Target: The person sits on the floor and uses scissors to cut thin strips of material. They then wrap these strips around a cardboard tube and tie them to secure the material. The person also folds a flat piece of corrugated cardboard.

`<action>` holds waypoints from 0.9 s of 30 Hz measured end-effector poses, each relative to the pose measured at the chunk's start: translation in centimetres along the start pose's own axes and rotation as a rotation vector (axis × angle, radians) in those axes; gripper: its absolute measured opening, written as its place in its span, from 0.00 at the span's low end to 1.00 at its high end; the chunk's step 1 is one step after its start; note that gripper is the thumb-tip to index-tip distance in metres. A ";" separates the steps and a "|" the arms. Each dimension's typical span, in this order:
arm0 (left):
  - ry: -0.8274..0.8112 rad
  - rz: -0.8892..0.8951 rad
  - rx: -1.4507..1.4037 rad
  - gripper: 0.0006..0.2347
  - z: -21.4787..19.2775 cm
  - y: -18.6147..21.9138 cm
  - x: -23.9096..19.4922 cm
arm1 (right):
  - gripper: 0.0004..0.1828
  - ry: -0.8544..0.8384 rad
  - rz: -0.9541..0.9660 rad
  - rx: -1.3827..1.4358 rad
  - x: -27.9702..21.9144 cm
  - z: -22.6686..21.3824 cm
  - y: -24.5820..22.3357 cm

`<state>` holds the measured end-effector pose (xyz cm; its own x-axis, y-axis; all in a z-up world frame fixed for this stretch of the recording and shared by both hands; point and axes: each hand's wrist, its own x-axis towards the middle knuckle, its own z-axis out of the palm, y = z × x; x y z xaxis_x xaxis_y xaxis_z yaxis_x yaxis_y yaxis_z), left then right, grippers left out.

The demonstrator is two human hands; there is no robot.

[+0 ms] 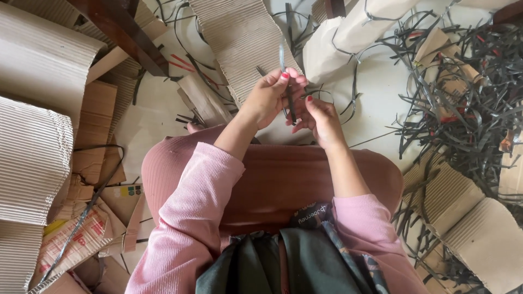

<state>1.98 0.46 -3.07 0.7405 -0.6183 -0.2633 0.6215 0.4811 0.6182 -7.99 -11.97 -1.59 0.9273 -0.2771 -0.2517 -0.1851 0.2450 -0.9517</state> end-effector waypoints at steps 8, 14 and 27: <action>0.050 0.088 -0.026 0.10 -1.6 -0.4 1.5 | 0.12 -0.112 -0.129 -0.100 1.1 -3.1 1.4; 0.144 0.236 0.171 0.11 -1.1 3.3 0.5 | 0.09 -0.408 0.154 -0.785 0.5 -6.1 -0.8; -0.254 0.149 0.855 0.12 2.1 -0.2 -1.5 | 0.20 -0.049 -0.415 -0.145 2.3 -6.3 0.0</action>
<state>0.19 -0.02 -1.19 0.6567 -0.7537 -0.0278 0.0467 0.0039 0.9989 -7.90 -18.47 -3.27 0.9463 -0.2796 0.1623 0.1656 -0.0117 -0.9861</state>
